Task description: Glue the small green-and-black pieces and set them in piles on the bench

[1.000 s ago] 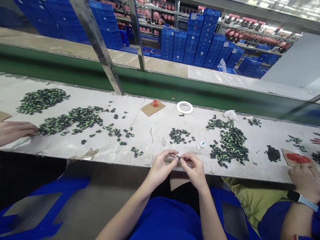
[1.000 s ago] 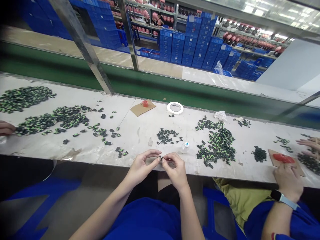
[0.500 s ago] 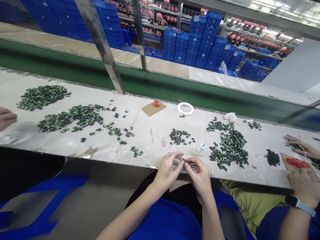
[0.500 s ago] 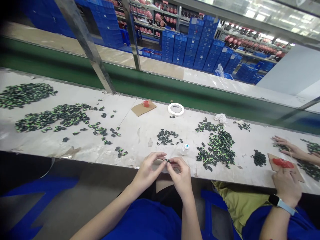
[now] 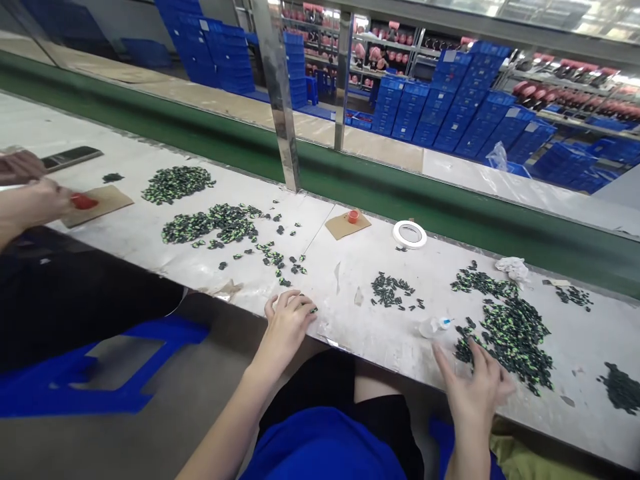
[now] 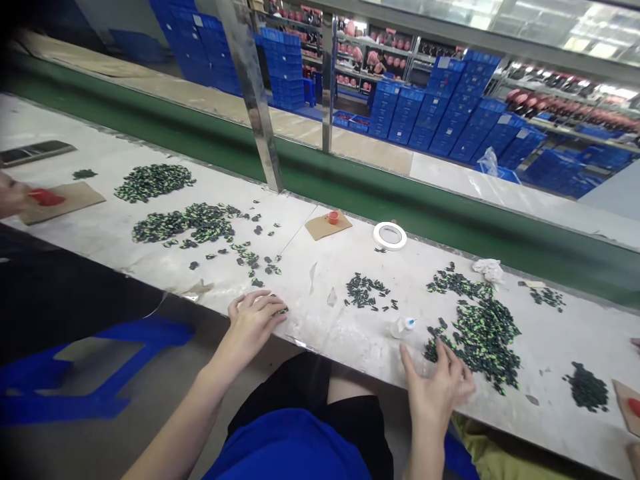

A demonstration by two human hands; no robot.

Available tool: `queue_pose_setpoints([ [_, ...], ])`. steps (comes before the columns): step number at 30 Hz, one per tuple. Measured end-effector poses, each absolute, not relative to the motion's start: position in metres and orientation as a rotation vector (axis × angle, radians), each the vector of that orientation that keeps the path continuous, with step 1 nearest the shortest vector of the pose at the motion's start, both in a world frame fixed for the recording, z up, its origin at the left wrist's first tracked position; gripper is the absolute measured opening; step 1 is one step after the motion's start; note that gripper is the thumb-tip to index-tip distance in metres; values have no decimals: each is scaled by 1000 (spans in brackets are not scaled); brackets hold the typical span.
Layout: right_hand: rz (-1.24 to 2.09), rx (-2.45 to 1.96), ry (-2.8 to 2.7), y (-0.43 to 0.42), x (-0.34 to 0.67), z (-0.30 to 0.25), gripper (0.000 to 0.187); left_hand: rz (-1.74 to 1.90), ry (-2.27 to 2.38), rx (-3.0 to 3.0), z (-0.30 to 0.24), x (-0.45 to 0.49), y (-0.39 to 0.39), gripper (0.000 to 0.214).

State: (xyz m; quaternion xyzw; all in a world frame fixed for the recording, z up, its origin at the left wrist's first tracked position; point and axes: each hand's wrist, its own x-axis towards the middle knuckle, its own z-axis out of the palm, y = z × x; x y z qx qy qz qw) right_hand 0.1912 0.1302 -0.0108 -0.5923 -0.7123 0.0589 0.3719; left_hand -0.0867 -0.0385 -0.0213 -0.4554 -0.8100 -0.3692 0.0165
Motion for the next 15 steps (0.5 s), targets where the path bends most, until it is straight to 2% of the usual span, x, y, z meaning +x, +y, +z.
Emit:
queue_pose_setpoints([
  [4,367,-1478,-1869,138,161,-17,77,-1192,-2495,-1436,-25,-86,-36,20],
  [10,664,-1345,-1728,135,149,-16,49,-1352,-2454,-1592,-13,-66,-14,18],
  [15,1029,-1230,-1543,112,150,-5,42,-1487,-2409,-1725,-16,-28,14,14],
])
